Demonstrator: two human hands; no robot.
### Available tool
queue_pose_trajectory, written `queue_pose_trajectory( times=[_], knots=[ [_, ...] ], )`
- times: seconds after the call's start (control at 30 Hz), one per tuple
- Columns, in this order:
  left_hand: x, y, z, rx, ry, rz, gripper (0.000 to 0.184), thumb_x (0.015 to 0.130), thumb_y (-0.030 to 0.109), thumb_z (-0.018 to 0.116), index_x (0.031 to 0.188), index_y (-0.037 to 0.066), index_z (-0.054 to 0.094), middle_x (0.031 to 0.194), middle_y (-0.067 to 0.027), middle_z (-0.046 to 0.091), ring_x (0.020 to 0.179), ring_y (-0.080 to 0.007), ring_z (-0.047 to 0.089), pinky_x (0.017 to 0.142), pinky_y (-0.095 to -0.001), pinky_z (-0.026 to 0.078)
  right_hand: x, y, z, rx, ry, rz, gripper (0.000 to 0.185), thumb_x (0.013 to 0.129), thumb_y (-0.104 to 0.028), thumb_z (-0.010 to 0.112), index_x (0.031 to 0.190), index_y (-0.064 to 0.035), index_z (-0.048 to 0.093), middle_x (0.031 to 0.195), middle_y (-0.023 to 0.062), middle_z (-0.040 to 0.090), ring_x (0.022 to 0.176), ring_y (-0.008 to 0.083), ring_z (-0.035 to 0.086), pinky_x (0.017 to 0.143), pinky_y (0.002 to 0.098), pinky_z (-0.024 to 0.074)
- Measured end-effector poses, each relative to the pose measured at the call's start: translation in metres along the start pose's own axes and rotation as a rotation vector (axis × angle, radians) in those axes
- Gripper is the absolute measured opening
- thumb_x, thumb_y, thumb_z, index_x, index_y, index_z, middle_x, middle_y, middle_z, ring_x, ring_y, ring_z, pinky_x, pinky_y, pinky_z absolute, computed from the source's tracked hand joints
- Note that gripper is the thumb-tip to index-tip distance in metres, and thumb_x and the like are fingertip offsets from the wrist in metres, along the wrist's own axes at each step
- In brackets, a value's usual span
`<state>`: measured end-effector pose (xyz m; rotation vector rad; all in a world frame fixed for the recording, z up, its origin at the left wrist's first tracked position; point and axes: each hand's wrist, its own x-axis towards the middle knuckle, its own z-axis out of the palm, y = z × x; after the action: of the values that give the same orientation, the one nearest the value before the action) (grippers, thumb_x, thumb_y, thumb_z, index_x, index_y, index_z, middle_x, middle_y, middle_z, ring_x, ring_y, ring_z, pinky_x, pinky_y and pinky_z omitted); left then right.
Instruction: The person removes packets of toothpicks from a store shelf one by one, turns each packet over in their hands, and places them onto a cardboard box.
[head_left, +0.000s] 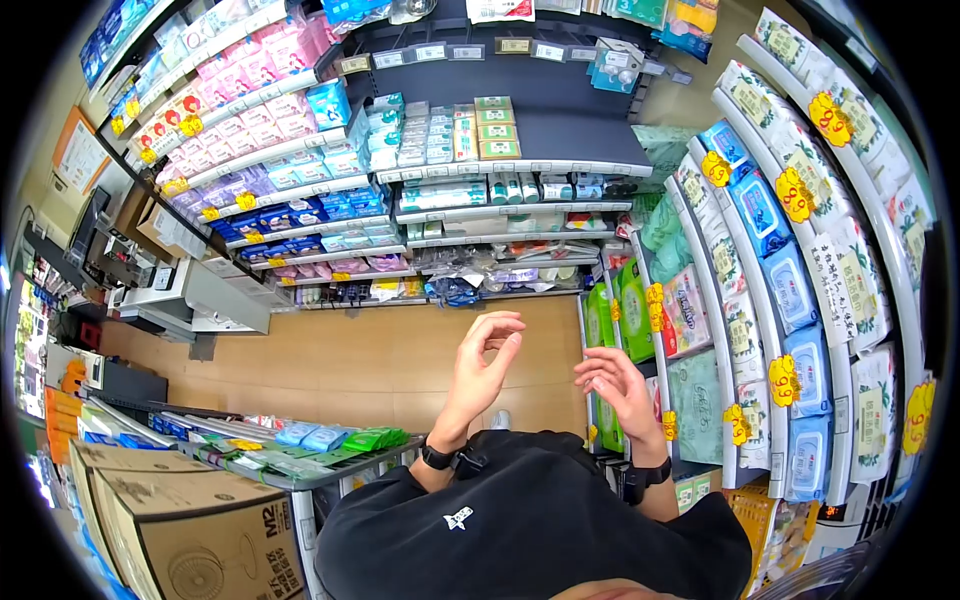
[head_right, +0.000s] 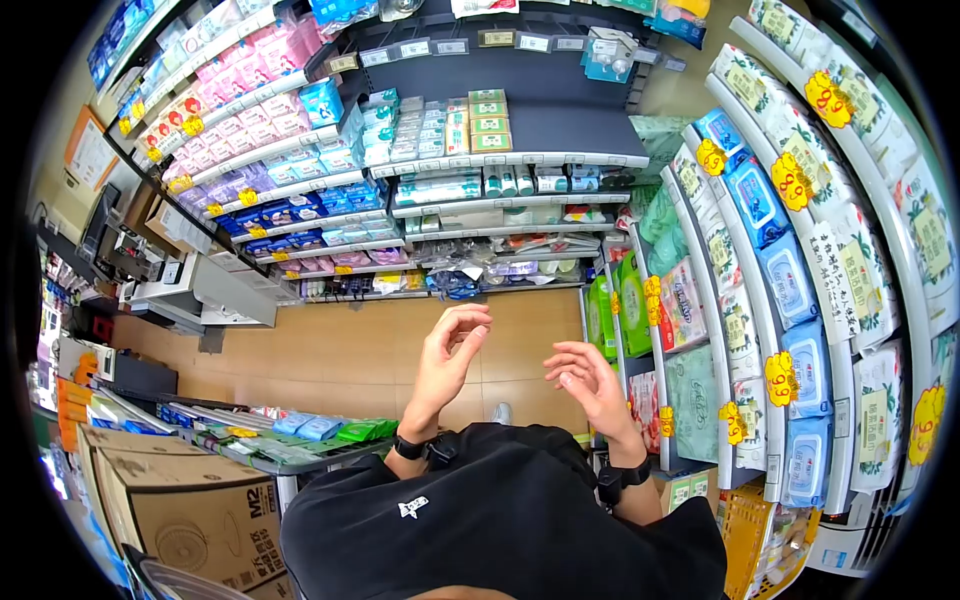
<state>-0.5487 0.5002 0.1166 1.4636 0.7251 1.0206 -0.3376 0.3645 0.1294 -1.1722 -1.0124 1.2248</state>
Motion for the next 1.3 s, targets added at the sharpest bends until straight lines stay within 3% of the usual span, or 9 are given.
queue_pose_trajectory(
  times=[0.57,0.9,1.0,1.1,1.23,1.3],
  knots=[
    [0.105,-0.047,0.000,-0.051,0.018,-0.155,0.017,0.098,0.007,0.061,0.114,0.001,0.063,0.128,-0.0084,0.061,0.107,-0.0151,0.063,0.095,-0.0300,0.049,0.127,0.004,-0.043,0.060,0.009,0.014,0.036,0.099,-0.007,0.056,0.133,0.0011,0.049,0.117,0.0131,0.064,0.102,0.0172,0.063,0.087,0.0296,0.0505],
    [0.211,-0.071,0.019,0.012,0.154,-0.149,0.017,0.098,0.010,0.062,0.113,0.002,0.064,0.121,-0.0067,0.063,0.099,-0.0141,0.064,0.086,-0.0281,0.051,0.249,-0.007,-0.112,0.019,-0.112,-0.005,0.034,0.099,-0.008,0.055,0.131,-0.0012,0.052,0.116,0.0109,0.065,0.099,0.0167,0.064,0.085,0.0295,0.0498],
    [0.232,-0.080,0.022,0.030,0.188,-0.195,0.018,0.098,0.011,0.062,0.114,0.003,0.063,0.116,-0.0049,0.065,0.095,-0.0126,0.064,0.084,-0.0278,0.051,0.283,-0.004,-0.124,0.027,-0.128,0.024,0.033,0.099,-0.008,0.055,0.132,-0.0021,0.052,0.115,0.0109,0.066,0.098,0.0167,0.064,0.084,0.0292,0.0497],
    [0.242,-0.081,0.020,0.026,0.248,-0.289,0.022,0.098,0.016,0.065,0.118,0.007,0.064,0.089,-0.0005,0.068,0.085,-0.0053,0.057,0.073,-0.0211,0.042,0.322,0.002,-0.126,0.027,-0.139,0.064,0.033,0.099,-0.009,0.054,0.132,-0.0026,0.052,0.115,0.0112,0.067,0.098,0.0168,0.064,0.083,0.0291,0.0497],
    [0.258,-0.098,0.000,0.024,0.311,-0.299,0.023,0.098,0.016,0.064,0.119,0.007,0.064,0.090,-0.0001,0.067,0.084,-0.0053,0.056,0.072,-0.0216,0.042,0.368,0.003,-0.118,0.005,-0.154,0.104,0.032,0.100,-0.010,0.054,0.131,-0.0029,0.052,0.114,0.0111,0.067,0.097,0.0168,0.064,0.083,0.0293,0.0495],
    [0.273,-0.103,-0.014,0.074,0.309,-0.366,0.024,0.098,0.015,0.064,0.118,0.003,0.062,0.100,-0.0069,0.070,0.094,-0.0133,0.065,0.082,-0.0282,0.051,0.391,0.004,-0.113,-0.006,-0.162,0.115,0.032,0.100,-0.010,0.054,0.131,-0.0029,0.052,0.114,0.0111,0.067,0.097,0.0167,0.064,0.083,0.0292,0.0494]
  ],
)
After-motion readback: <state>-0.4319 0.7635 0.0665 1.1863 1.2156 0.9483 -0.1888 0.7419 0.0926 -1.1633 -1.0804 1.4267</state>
